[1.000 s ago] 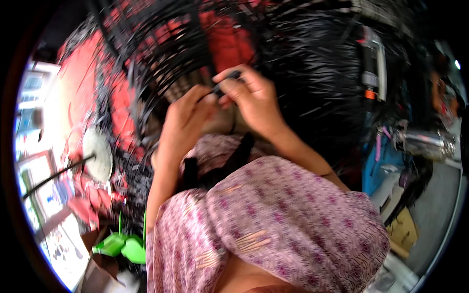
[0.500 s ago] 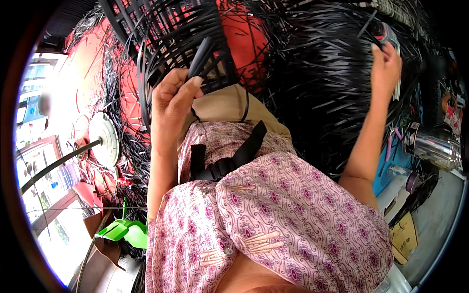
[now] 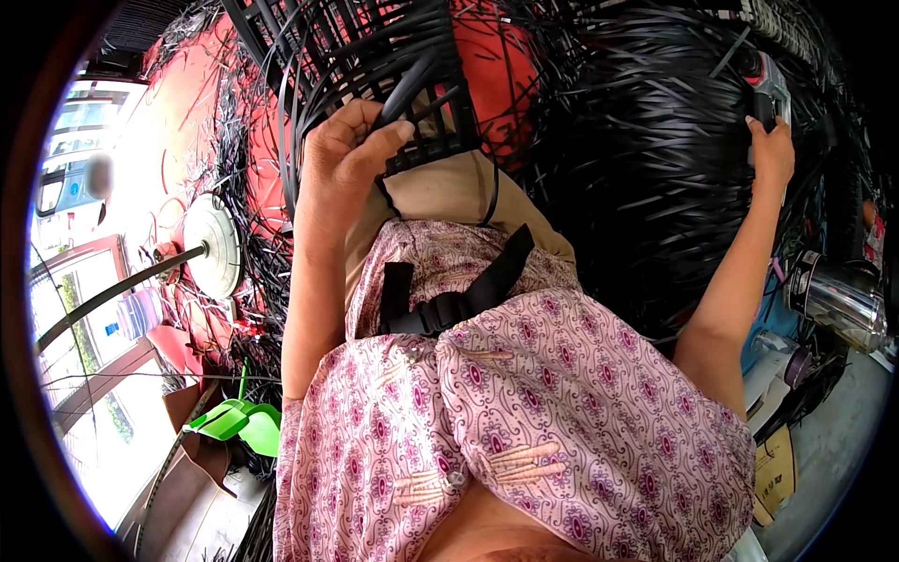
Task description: The person uses a handheld power cutter to repeatedly cut black cables held in their left hand. They work through a bundle of cables, cutting them into shorter segments and discarding the pieces.
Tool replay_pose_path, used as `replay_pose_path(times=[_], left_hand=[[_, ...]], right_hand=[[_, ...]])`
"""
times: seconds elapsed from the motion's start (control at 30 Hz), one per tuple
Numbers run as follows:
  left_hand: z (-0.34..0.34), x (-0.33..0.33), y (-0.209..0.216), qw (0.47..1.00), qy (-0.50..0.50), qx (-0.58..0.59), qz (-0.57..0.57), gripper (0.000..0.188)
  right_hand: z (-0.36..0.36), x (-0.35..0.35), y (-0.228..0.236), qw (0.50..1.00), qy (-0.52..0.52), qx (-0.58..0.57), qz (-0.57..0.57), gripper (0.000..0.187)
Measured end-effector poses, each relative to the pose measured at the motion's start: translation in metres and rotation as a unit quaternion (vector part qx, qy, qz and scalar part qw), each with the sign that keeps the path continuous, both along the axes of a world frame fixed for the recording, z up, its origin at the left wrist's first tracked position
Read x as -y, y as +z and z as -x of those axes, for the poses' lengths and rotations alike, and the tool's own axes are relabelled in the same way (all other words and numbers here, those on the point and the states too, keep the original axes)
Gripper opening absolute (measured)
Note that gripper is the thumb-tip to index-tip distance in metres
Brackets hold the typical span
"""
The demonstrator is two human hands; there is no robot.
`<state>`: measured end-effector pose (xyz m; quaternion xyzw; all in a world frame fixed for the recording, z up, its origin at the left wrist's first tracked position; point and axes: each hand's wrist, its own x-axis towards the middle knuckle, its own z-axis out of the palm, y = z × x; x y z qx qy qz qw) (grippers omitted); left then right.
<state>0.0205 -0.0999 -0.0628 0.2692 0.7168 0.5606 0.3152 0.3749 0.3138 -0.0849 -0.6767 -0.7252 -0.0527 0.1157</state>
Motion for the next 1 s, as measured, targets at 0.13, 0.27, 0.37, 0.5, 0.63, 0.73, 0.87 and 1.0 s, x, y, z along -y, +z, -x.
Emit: replay_pose_path(times=[0.13, 0.27, 0.37, 0.5, 0.63, 0.73, 0.87, 1.0], left_hand=[[0.003, -0.005, 0.001, 1.0, -0.013, -0.021, 0.005, 0.011], [0.01, -0.01, -0.001, 0.999, -0.012, -0.042, -0.008, 0.015], [0.016, -0.014, -0.015, 0.99, -0.029, -0.136, -0.039, 0.018], [0.019, -0.018, -0.023, 0.978, -0.02, -0.209, 0.003, 0.02], [0.02, -0.025, -0.023, 0.951, -0.024, -0.304, 0.04, 0.023], [0.023, -0.028, -0.028, 0.948, -0.022, -0.315, 0.031, 0.025], [0.023, -0.033, -0.026, 0.948, -0.009, -0.309, 0.08, 0.026], [0.025, -0.034, -0.024, 0.945, -0.001, -0.312, 0.101, 0.025]], right_hand=[[-0.008, -0.025, -0.009, 0.998, 0.038, -0.057, -0.001, 0.073], [-0.015, -0.023, 0.004, 0.981, 0.071, -0.181, 0.007, 0.071], [-0.041, -0.011, 0.028, 0.966, 0.096, -0.241, -0.007, 0.068], [-0.051, 0.059, 0.067, 0.846, 0.192, -0.494, -0.051, 0.049], [-0.021, 0.16, 0.08, 0.791, 0.23, -0.564, -0.06, 0.03], [0.031, 0.221, 0.054, 0.766, 0.322, -0.556, -0.019, 0.051], [0.08, 0.263, 0.013, 0.798, 0.183, -0.556, 0.141, 0.008], [0.106, 0.277, -0.032, 0.753, 0.264, -0.557, 0.229, 0.01]])
